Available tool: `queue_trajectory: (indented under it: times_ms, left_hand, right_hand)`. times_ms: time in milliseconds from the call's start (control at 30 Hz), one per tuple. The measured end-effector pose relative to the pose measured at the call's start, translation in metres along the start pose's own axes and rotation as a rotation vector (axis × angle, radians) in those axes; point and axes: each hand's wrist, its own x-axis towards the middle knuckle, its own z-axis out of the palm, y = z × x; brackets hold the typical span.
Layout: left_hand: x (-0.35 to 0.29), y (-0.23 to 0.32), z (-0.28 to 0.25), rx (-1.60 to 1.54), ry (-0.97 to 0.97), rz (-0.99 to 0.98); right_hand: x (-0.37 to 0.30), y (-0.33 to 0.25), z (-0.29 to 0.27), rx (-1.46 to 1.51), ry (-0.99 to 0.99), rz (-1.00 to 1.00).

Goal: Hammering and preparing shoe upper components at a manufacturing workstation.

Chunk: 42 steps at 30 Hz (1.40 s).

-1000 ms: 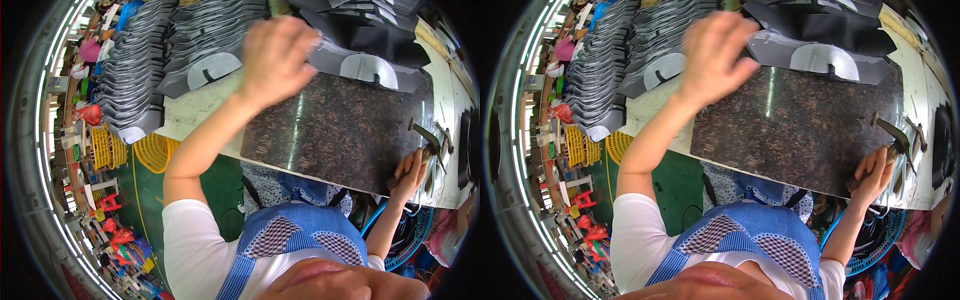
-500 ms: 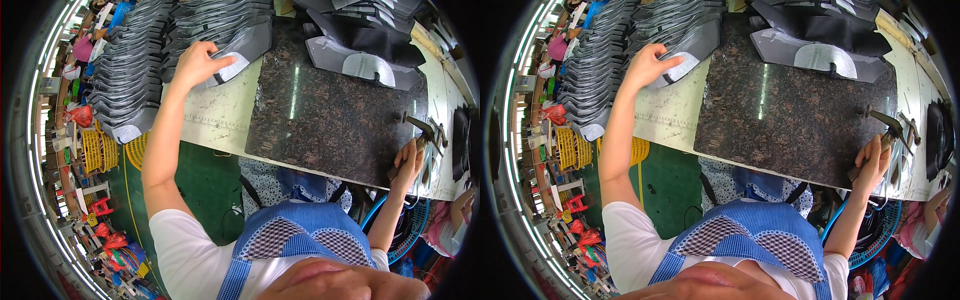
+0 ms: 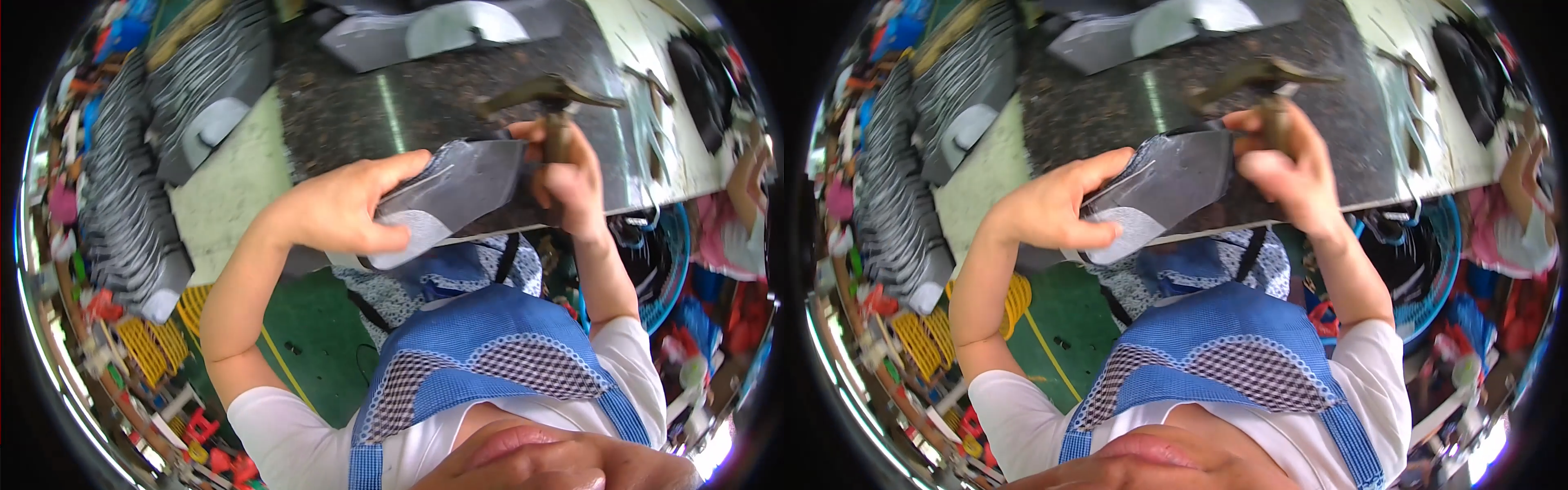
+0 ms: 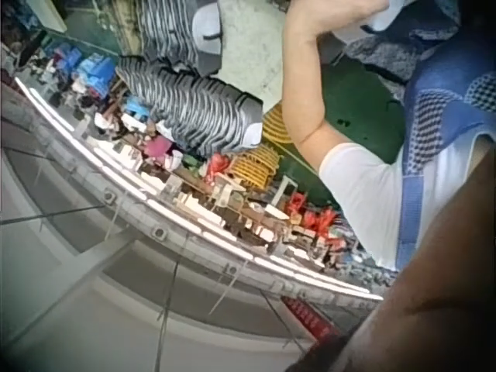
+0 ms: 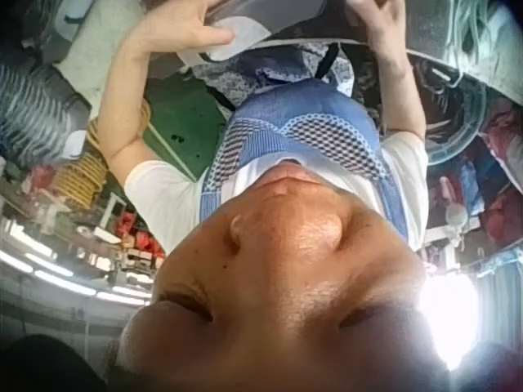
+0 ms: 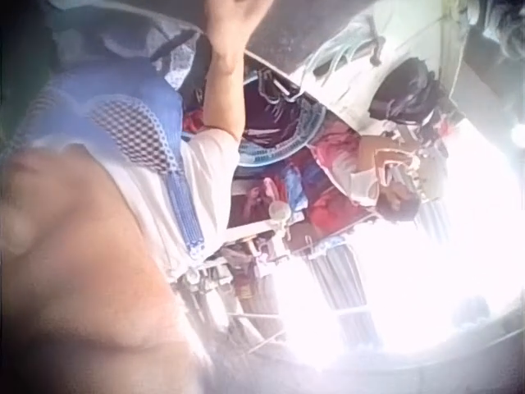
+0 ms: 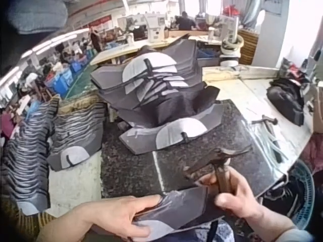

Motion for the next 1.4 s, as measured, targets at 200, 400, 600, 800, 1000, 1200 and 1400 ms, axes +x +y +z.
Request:
queue_trajectory:
  times_ms: [200, 400, 600, 800, 1000, 1200, 1400]
  left_hand:
    - [0.067, -0.014, 0.015, 0.571, 0.366, 0.231]
    - [0.074, -0.009, 0.021, 0.411, 0.493, 0.077]
    - [0.073, -0.017, 0.022, 0.545, 0.55, 0.224]
    - [0.071, -0.011, 0.033, 0.942, 0.538, 0.369]
    - [0.061, -0.016, 0.029, 0.681, 0.54, 0.211]
    - [0.05, -0.015, 0.032, 0.768, 0.524, 0.309]
    - [0.047, -0.023, 0.039, 0.834, 0.585, 0.344]
  right_hand:
    - [-0.007, -0.001, -0.016, -0.525, 0.21, -0.097]
    - [-0.009, -0.027, -0.021, -0.679, 0.021, -0.14]
    - [0.015, -0.035, -0.028, -0.891, -0.271, -0.292]
    - [0.044, -0.05, -0.026, -1.026, -0.355, -0.382]
    - [0.033, -0.038, -0.025, -0.975, -0.357, -0.321]
    - [0.031, -0.02, -0.027, -0.945, -0.294, -0.485]
    - [0.032, -0.033, -0.014, -0.94, -0.324, -0.297]
